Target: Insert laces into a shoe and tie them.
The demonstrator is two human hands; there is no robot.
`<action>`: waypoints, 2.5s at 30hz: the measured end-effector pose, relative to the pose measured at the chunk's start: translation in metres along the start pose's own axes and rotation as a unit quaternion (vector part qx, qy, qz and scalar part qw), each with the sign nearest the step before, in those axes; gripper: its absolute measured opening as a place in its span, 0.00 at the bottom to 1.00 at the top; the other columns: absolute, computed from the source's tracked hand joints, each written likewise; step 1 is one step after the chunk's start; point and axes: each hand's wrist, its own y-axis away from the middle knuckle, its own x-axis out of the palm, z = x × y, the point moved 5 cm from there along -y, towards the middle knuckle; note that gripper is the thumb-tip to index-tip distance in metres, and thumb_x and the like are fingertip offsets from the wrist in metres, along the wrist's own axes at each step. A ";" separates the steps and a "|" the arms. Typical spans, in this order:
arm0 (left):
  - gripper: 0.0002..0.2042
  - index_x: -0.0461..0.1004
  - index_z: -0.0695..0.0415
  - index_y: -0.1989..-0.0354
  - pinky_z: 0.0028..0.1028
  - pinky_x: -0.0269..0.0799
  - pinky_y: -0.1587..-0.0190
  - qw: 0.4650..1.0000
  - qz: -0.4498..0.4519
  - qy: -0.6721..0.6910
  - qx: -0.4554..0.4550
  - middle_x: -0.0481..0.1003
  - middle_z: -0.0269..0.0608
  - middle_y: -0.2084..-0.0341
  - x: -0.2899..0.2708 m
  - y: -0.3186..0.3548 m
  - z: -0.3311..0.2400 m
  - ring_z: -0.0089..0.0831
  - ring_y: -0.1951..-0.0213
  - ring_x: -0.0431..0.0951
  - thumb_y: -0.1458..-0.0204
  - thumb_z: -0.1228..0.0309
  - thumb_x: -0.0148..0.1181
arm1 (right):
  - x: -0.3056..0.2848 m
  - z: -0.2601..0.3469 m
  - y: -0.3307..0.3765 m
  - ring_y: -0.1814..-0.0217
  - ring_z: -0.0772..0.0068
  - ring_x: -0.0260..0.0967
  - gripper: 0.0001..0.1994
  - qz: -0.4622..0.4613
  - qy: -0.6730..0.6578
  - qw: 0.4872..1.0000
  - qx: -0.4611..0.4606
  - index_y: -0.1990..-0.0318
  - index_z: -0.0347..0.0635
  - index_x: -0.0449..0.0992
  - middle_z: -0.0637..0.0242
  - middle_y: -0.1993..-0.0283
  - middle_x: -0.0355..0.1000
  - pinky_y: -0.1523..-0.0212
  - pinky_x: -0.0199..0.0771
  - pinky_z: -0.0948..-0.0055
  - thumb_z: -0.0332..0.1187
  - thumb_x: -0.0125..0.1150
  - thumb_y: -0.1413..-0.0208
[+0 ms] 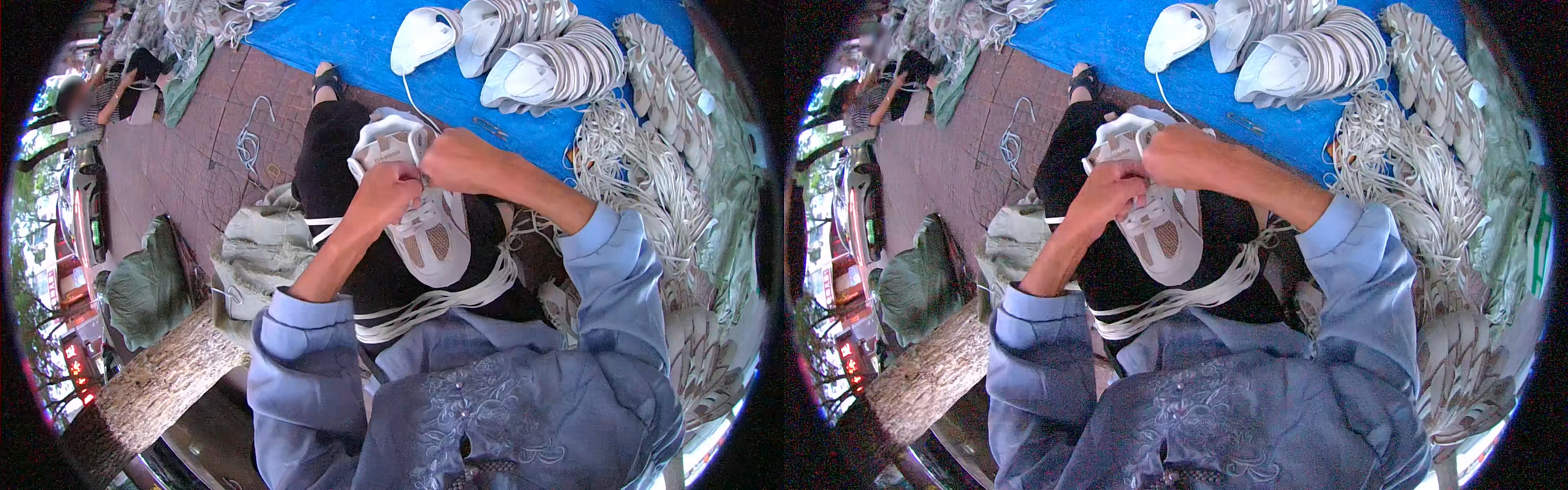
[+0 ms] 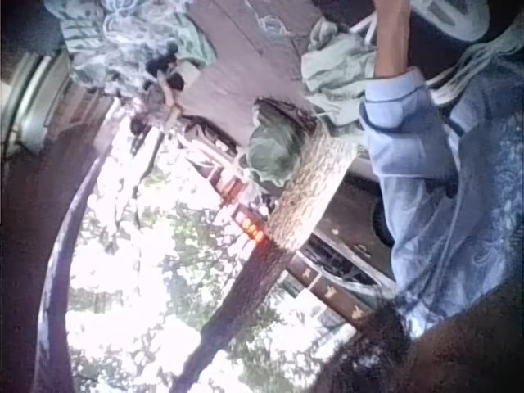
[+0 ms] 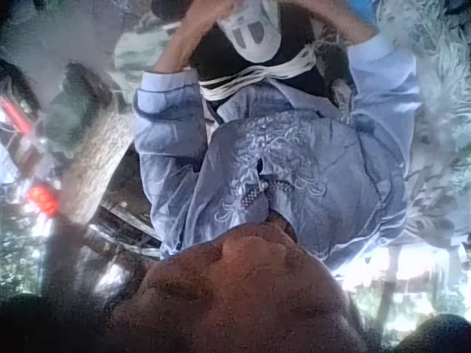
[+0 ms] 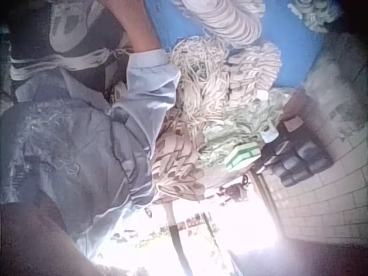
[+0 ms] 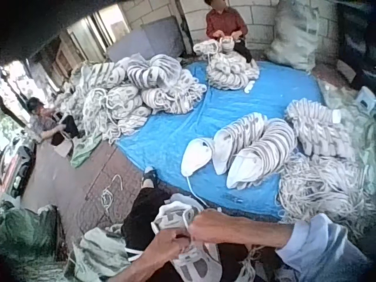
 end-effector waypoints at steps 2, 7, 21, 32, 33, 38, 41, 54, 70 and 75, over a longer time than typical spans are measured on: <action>0.09 0.73 0.63 0.79 0.37 0.67 0.69 0.997 -0.021 -0.059 0.042 0.72 0.52 0.79 0.001 0.000 -0.008 0.45 0.74 0.72 0.64 0.71 0.47 | 0.008 -0.001 0.007 0.78 0.60 0.69 0.06 -0.014 0.005 1.000 0.021 0.83 0.41 0.72 0.58 0.82 0.69 0.77 0.69 0.65 0.32 0.53 0.64; 0.09 0.73 0.61 0.78 0.37 0.66 0.69 0.945 -0.067 -0.247 0.206 0.71 0.50 0.80 0.000 -0.004 -0.019 0.45 0.74 0.72 0.64 0.71 0.48 | 0.007 -0.011 0.026 0.79 0.54 0.68 0.07 -0.144 -0.181 0.970 -0.071 0.85 0.37 0.71 0.55 0.83 0.67 0.77 0.68 0.62 0.31 0.53 0.66; 0.10 0.71 0.62 0.80 0.27 0.63 0.82 0.952 0.103 -0.279 0.078 0.69 0.43 0.89 -0.017 0.006 -0.010 0.31 0.85 0.69 0.64 0.67 0.52 | 0.005 -0.002 0.028 0.69 0.64 0.63 0.08 -0.174 -0.236 0.956 -0.031 0.80 0.42 0.70 0.61 0.79 0.65 0.66 0.59 0.70 0.36 0.56 0.64; 0.04 0.68 0.63 0.70 0.17 0.51 0.87 0.920 0.123 0.342 0.148 0.62 0.32 0.90 -0.027 0.111 -0.025 0.16 0.91 0.57 0.52 0.76 0.49 | -0.041 0.083 0.016 0.80 0.69 0.61 0.09 -0.334 -0.240 0.908 -0.087 0.77 0.43 0.70 0.66 0.81 0.60 0.81 0.62 0.72 0.30 0.61 0.70; 0.05 0.67 0.63 0.70 0.18 0.54 0.87 0.898 0.109 0.387 0.180 0.63 0.31 0.89 -0.027 0.101 -0.020 0.16 0.91 0.57 0.51 0.73 0.48 | -0.031 0.084 0.009 0.75 0.66 0.67 0.11 -0.283 -0.168 0.943 -0.055 0.70 0.42 0.70 0.65 0.79 0.66 0.75 0.68 0.71 0.31 0.60 0.66; 0.07 0.67 0.61 0.71 0.19 0.59 0.86 0.815 0.040 0.540 0.205 0.65 0.31 0.87 -0.046 0.095 -0.016 0.15 0.91 0.58 0.52 0.69 0.49 | -0.057 0.066 0.029 0.77 0.66 0.67 0.15 -0.307 -0.280 0.909 0.037 0.67 0.40 0.69 0.63 0.80 0.66 0.76 0.67 0.71 0.30 0.61 0.66; 0.06 0.65 0.60 0.72 0.17 0.53 0.88 0.827 0.043 0.523 0.200 0.61 0.29 0.86 -0.036 0.099 -0.029 0.13 0.91 0.54 0.51 0.70 0.47 | -0.037 0.075 0.014 0.78 0.67 0.66 0.12 -0.255 -0.357 0.898 0.041 0.68 0.40 0.70 0.63 0.76 0.67 0.77 0.66 0.70 0.33 0.59 0.64; 0.07 0.65 0.71 0.65 0.28 0.69 0.56 0.473 -0.124 0.789 0.371 0.69 0.53 0.66 -0.236 0.108 0.125 0.35 0.62 0.70 0.53 0.81 0.46 | -0.093 -0.223 0.138 0.84 0.87 0.52 0.11 -0.467 -0.448 0.704 0.293 0.68 0.35 0.74 0.75 0.84 0.60 0.85 0.47 0.86 0.33 0.46 0.50; 0.14 0.64 0.67 0.57 0.20 0.65 0.70 0.787 -0.439 0.400 0.167 0.68 0.39 0.78 -0.415 0.174 0.298 0.27 0.76 0.67 0.54 0.79 0.48 | -0.127 -0.338 0.240 0.88 0.87 0.49 0.12 -0.415 -0.414 0.690 0.425 0.72 0.38 0.73 0.76 0.85 0.60 0.88 0.44 0.86 0.39 0.54 0.53; 0.07 0.72 0.64 0.68 0.20 0.66 0.66 0.799 -0.575 0.004 0.176 0.72 0.38 0.70 -0.318 0.155 0.175 0.23 0.71 0.70 0.57 0.81 0.50 | -0.127 -0.341 0.240 0.85 0.85 0.51 0.09 -0.446 -0.641 0.568 0.261 0.64 0.36 0.68 0.67 0.73 0.68 0.89 0.48 0.87 0.32 0.50 0.49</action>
